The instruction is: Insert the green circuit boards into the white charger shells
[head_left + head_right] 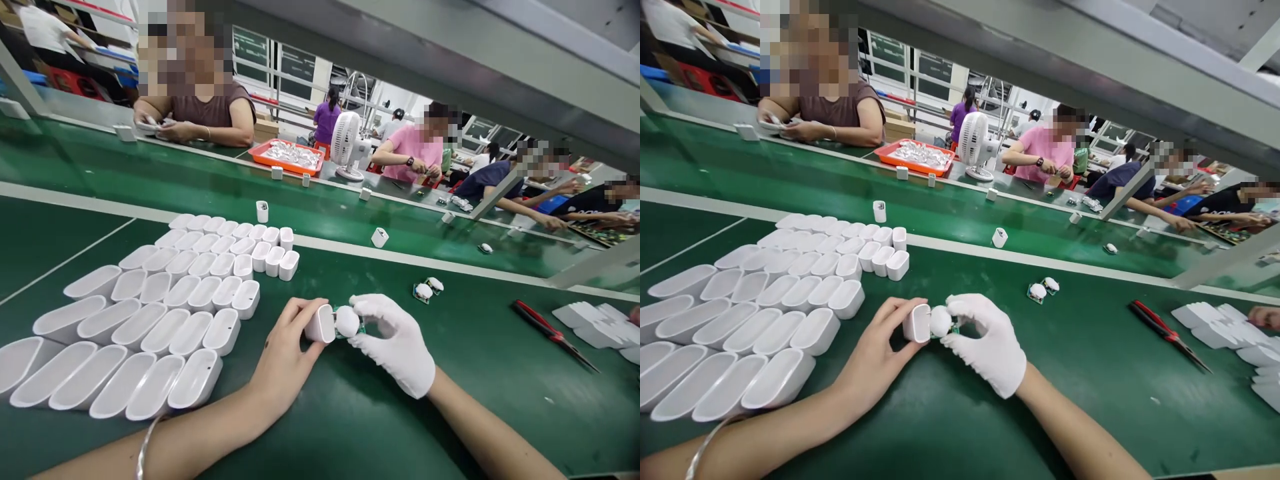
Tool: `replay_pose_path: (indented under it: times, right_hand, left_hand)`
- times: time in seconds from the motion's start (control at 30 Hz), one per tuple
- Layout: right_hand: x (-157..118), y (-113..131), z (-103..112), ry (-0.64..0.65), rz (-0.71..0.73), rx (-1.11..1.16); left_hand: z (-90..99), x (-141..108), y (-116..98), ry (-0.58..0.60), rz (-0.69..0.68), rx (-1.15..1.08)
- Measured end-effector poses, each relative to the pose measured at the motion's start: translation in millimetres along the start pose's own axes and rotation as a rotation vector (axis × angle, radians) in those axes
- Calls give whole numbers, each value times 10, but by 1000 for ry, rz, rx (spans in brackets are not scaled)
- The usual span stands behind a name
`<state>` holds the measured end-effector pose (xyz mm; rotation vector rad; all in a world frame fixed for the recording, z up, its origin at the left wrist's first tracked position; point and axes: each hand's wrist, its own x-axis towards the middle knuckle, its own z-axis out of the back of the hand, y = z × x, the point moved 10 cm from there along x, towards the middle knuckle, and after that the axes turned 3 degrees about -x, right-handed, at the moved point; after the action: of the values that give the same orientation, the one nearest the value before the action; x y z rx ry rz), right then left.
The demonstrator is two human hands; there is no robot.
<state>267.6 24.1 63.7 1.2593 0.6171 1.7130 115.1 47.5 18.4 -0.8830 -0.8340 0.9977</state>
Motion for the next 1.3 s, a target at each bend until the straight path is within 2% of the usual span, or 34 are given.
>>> replay_pose_path:
  times: [0.13,0.23,0.43,0.53,0.63,0.77,0.9,0.97,1.07,1.17,1.23,1.3]
  right_hand:
    - [-25,158,-33,-6,176,-153]
    - [-29,230,-61,-4,248,-235]
    - [-21,198,-141,56,197,-262]
    - [29,214,-301,211,191,-297]
    - [35,294,-476,363,251,-420]
    - [56,408,-464,302,296,-470]
    - [11,383,-444,306,229,-362]
    - [-17,357,-331,199,162,-305]
    - [-95,141,-180,43,-97,-146]
    - [-187,-95,-296,76,-314,40]
    - [-206,-178,-375,83,-363,69]
    - [-206,-216,-388,21,-364,54]
  left_hand:
    - [50,8,-63,-37,-75,-40]
    - [76,23,-78,-52,-93,-12]
    - [46,23,-61,-35,-112,-7]
    - [52,7,-67,-44,-142,2]
    - [53,-2,-69,-41,-150,15]
    - [48,5,-43,-32,-112,18]
    - [62,-3,-84,-51,-147,53]
    - [87,-23,-127,-81,-177,91]
    - [143,-65,-194,-144,-194,130]
    - [142,-95,-235,-150,-174,135]
    - [121,-111,-266,-138,-175,138]
    - [119,-133,-318,-150,-212,153]
